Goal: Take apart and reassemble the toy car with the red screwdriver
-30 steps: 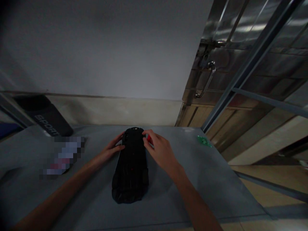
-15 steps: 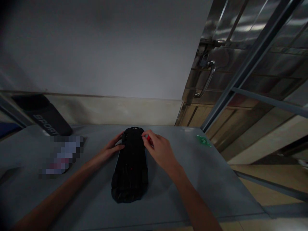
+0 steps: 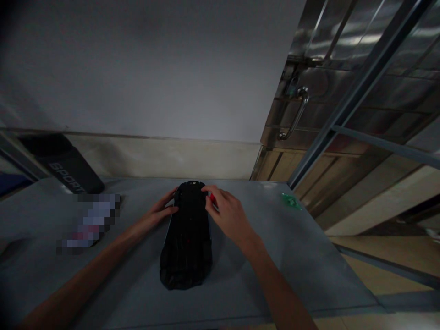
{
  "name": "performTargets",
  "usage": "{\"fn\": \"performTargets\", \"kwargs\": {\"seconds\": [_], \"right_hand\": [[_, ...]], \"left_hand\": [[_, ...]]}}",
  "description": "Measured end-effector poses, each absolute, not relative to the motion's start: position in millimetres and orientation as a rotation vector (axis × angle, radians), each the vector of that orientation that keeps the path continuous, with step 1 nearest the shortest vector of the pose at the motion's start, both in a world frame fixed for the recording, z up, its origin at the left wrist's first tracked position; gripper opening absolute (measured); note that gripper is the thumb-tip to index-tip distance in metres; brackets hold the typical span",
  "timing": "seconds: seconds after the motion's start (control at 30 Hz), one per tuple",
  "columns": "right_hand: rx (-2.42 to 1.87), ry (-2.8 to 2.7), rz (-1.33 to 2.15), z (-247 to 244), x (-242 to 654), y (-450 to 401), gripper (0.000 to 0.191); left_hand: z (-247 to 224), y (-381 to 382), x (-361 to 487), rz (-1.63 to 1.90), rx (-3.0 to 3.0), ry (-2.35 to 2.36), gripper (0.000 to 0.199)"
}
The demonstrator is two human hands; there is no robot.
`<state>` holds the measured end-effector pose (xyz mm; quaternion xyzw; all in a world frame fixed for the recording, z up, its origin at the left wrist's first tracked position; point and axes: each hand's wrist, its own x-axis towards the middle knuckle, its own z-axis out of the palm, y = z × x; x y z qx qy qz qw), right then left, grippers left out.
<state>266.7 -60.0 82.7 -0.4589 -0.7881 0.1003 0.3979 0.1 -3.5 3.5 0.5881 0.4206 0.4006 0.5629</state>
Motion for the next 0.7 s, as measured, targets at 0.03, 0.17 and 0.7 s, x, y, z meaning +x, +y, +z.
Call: {"fn": "performTargets", "kwargs": {"seconds": [0.03,0.17,0.7], "right_hand": [[-1.157,-1.999,0.26,82.4,266.7,-59.9,0.029],[-1.124,-2.006,0.242,83.4,267.5,-60.8,0.029],[-1.16,-1.986,0.24,83.8,267.7,-60.2,0.022]], "left_hand": [[4.3,-4.2,0.2,0.94,1.385,0.992,0.093],[4.8,-5.2,0.4,0.941,1.399,0.983,0.093],[-0.5,-1.3,-1.0,0.945,1.406,0.98,0.093]]}}
